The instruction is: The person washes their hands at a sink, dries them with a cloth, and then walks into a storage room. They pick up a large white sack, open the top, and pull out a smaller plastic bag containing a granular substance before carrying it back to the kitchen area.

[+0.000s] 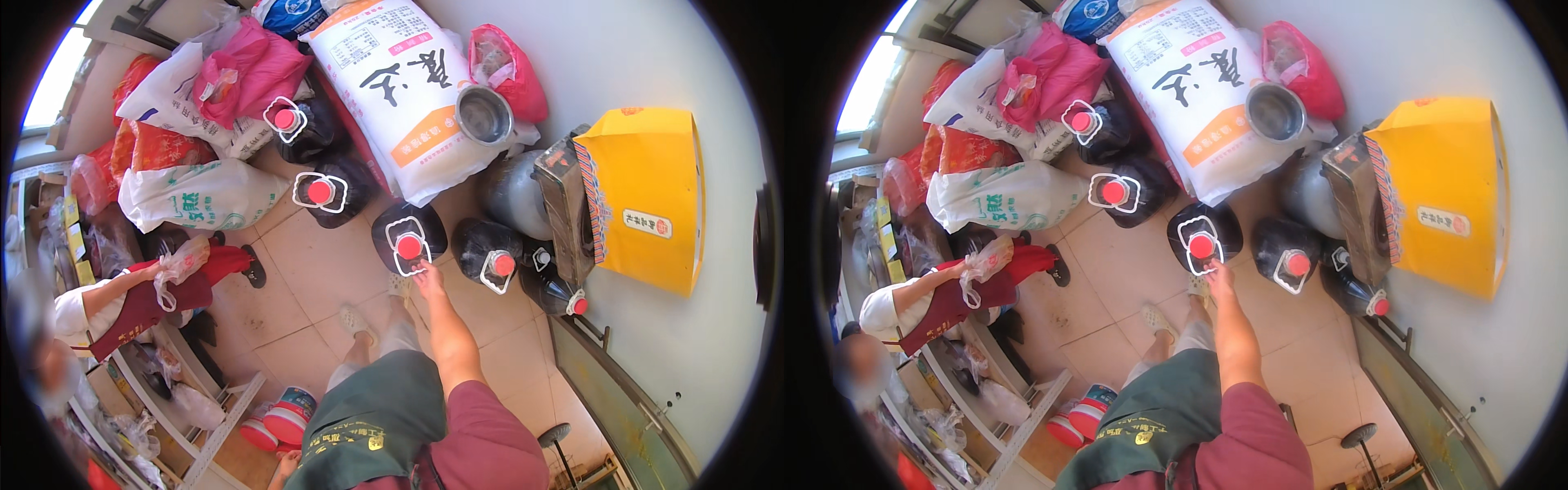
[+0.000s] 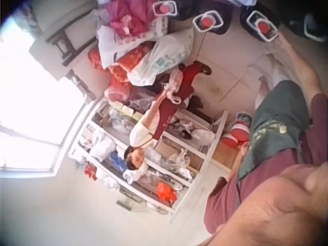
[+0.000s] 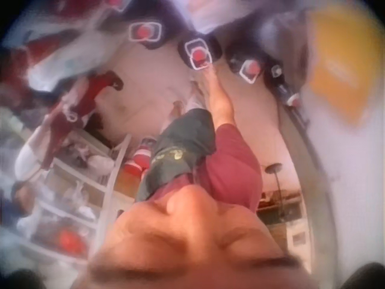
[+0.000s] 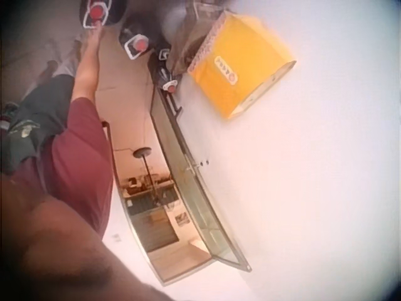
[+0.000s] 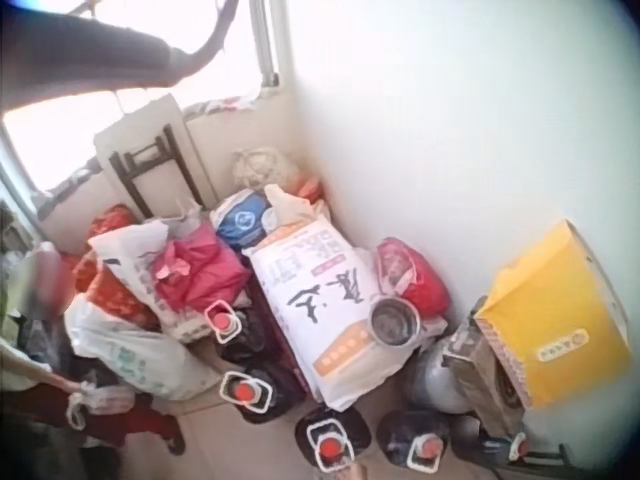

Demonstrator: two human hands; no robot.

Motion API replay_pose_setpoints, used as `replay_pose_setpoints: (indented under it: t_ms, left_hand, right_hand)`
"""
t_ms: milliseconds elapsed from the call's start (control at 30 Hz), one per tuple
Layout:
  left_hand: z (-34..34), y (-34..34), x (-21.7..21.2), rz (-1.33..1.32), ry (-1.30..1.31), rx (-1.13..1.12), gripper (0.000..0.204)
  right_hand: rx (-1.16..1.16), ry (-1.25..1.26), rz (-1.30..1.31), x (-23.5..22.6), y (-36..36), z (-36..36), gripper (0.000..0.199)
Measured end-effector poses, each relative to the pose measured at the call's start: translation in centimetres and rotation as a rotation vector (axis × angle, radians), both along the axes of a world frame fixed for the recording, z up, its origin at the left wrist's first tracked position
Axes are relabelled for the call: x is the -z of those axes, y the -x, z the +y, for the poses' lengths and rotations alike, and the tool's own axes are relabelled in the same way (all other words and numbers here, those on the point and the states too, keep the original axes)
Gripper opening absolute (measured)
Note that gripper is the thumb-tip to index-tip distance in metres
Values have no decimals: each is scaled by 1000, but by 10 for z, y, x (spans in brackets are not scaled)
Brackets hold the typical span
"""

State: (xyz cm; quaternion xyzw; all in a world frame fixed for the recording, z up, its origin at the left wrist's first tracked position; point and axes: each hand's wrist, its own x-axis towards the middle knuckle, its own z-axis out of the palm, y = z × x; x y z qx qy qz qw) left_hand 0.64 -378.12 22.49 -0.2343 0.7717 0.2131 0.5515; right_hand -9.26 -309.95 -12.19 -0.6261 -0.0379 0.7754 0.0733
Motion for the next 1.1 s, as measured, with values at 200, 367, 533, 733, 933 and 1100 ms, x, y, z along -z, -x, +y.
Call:
replay_pose_setpoints:
  t_ms: [200, 367, 533, 733, 933, 1100]
  left_hand:
    - [5, 13, -12, 27, 12, -102, 16]
    - [60, 40, -11, -3, -53, -360, 17]
    - [88, 65, -7, 38, -21, -373, 16]
    - [65, 56, -1, -8, -122, -501, 12]
    - [89, 81, -3, -14, -4, -433, 13]
    - [88, 93, -3, -2, -50, -448, 16]
  right_hand:
    - [327, 34, 190, -13, 26, -5, 17]
    - [182, -7, 63, 1, 27, 7, 6]
    - [57, -35, 0, -2, 7, 19, 7]
    - [22, -16, 7, 10, -36, 12, 7]
    - [28, -32, -117, -11, -42, -3, 7]
    - [21, -17, -75, -6, -53, -21, 4]
